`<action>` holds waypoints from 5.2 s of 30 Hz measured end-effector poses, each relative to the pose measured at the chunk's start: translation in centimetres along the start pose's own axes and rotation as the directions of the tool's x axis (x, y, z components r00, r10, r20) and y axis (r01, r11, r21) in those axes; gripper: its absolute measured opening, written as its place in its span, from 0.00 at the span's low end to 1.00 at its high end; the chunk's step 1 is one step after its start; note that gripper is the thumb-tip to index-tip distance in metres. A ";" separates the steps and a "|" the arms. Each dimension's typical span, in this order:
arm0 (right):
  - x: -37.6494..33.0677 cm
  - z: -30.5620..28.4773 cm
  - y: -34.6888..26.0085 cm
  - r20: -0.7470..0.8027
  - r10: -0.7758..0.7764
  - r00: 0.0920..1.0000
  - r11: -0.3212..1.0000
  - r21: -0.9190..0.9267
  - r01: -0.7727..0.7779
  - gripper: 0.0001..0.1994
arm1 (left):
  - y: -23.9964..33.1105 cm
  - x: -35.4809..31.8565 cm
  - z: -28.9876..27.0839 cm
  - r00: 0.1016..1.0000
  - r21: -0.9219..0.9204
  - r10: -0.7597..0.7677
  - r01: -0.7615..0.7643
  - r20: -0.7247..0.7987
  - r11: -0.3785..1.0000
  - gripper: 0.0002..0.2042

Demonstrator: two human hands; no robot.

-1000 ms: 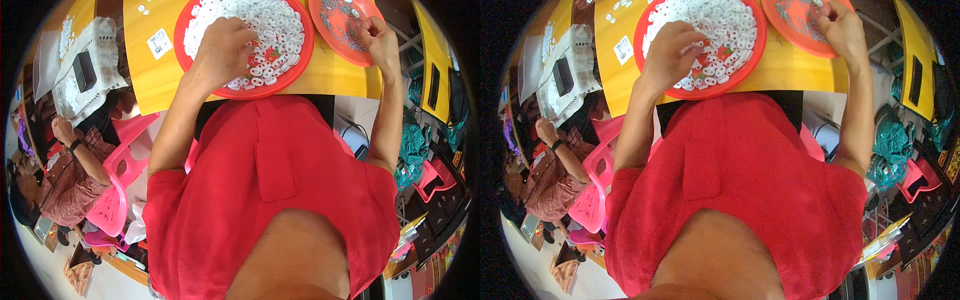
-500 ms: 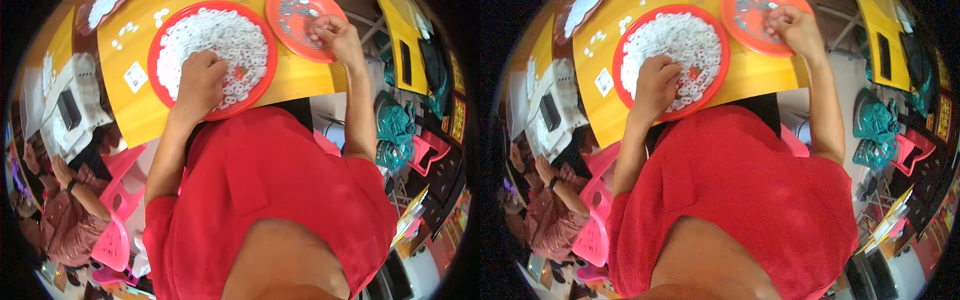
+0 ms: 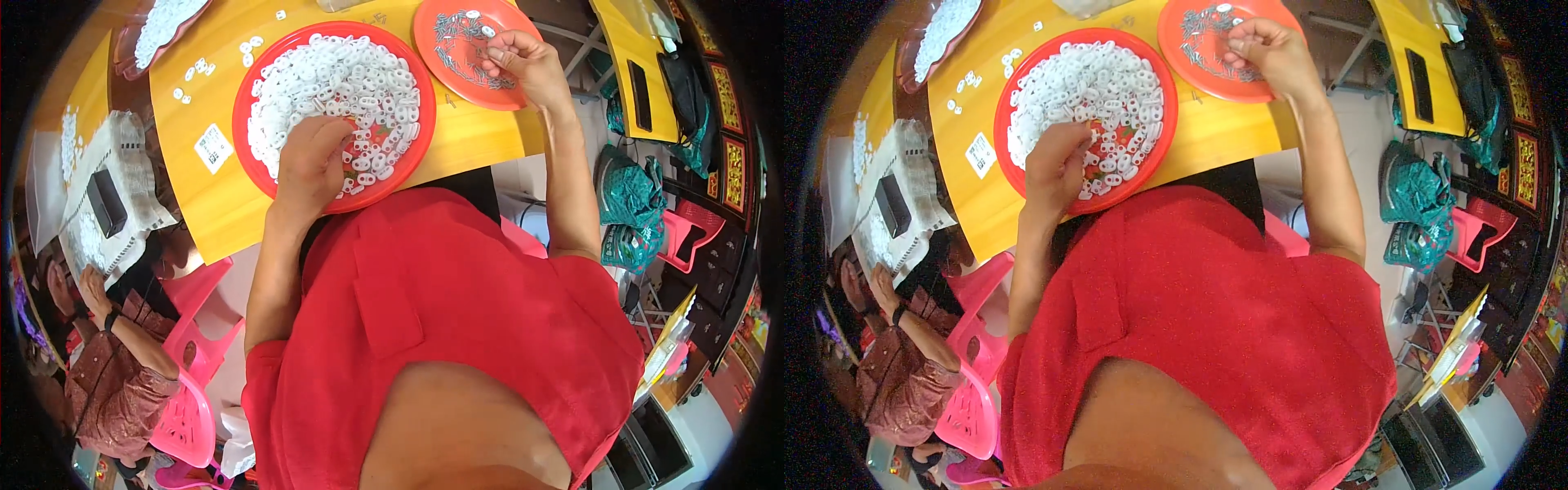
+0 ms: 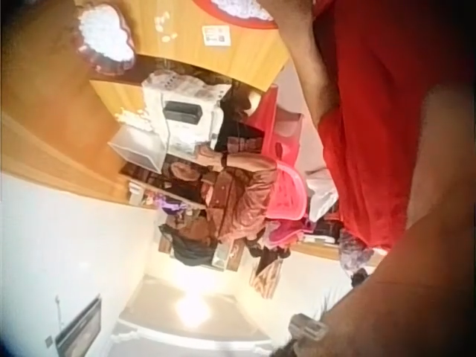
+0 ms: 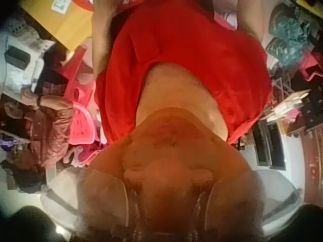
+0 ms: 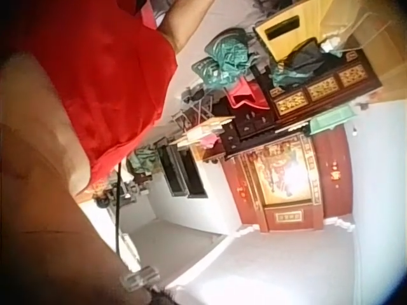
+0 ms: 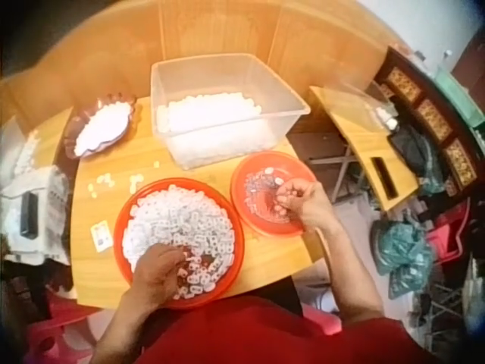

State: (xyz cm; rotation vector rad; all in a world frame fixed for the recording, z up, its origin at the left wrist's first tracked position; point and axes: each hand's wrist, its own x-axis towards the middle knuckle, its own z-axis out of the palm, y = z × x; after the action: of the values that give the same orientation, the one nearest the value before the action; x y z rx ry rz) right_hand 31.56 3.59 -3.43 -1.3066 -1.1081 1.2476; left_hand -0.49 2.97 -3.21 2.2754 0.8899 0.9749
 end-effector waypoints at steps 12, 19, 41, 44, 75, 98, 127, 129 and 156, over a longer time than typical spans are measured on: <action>-0.5 0.0 0.0 0.088 0.072 0.993 0.940 0.327 -0.098 0.07 | 0.4 -0.7 -0.1 0.985 -0.088 -0.171 0.172 0.022 0.981 0.06; -0.2 0.7 -0.1 -0.039 0.105 0.994 0.993 0.062 -0.102 0.04 | 1.0 -0.3 -0.3 0.981 -0.112 -0.191 0.186 -0.035 0.976 0.06; -3.1 15.4 -4.1 0.277 0.027 0.961 0.990 0.125 -0.064 0.05 | 2.7 0.1 -1.0 0.801 -0.904 -0.596 0.295 0.057 0.309 0.07; -3.0 15.9 -4.0 0.277 0.022 0.961 0.995 0.083 -0.046 0.06 | 2.8 0.0 -1.1 0.791 -0.920 -0.609 0.275 0.052 0.279 0.08; -3.4 16.3 -4.2 0.297 -0.023 0.955 0.992 -0.113 0.059 0.04 | 2.9 -0.2 -1.0 0.807 -0.890 -0.590 0.279 0.013 0.361 0.09; -1.8 15.1 -3.7 0.388 0.019 0.921 0.999 0.039 -0.037 0.10 | 2.7 -0.6 -0.9 0.756 -0.903 -0.651 0.229 -0.071 0.364 0.07; 0.0 18.8 -0.1 0.546 -0.299 0.783 0.189 -0.770 0.609 0.08 | 0.2 -4.2 -3.1 0.733 -0.975 -0.678 0.181 0.045 0.132 0.07; 0.1 18.8 -0.2 0.495 -0.240 0.835 0.274 -0.790 0.548 0.06 | 0.2 -4.2 -3.1 0.741 -0.976 -0.670 0.179 0.048 0.128 0.07; 0.4 17.1 -2.4 0.413 0.136 0.900 0.986 0.034 -0.164 0.12 | 0.3 -4.0 -3.3 0.703 -0.990 -0.706 0.142 0.093 0.011 0.07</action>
State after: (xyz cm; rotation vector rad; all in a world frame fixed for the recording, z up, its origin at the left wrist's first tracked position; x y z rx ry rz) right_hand 14.55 5.20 -1.02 -1.1206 -1.2574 1.7172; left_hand -5.03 0.42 -2.70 0.4888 0.6909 1.2213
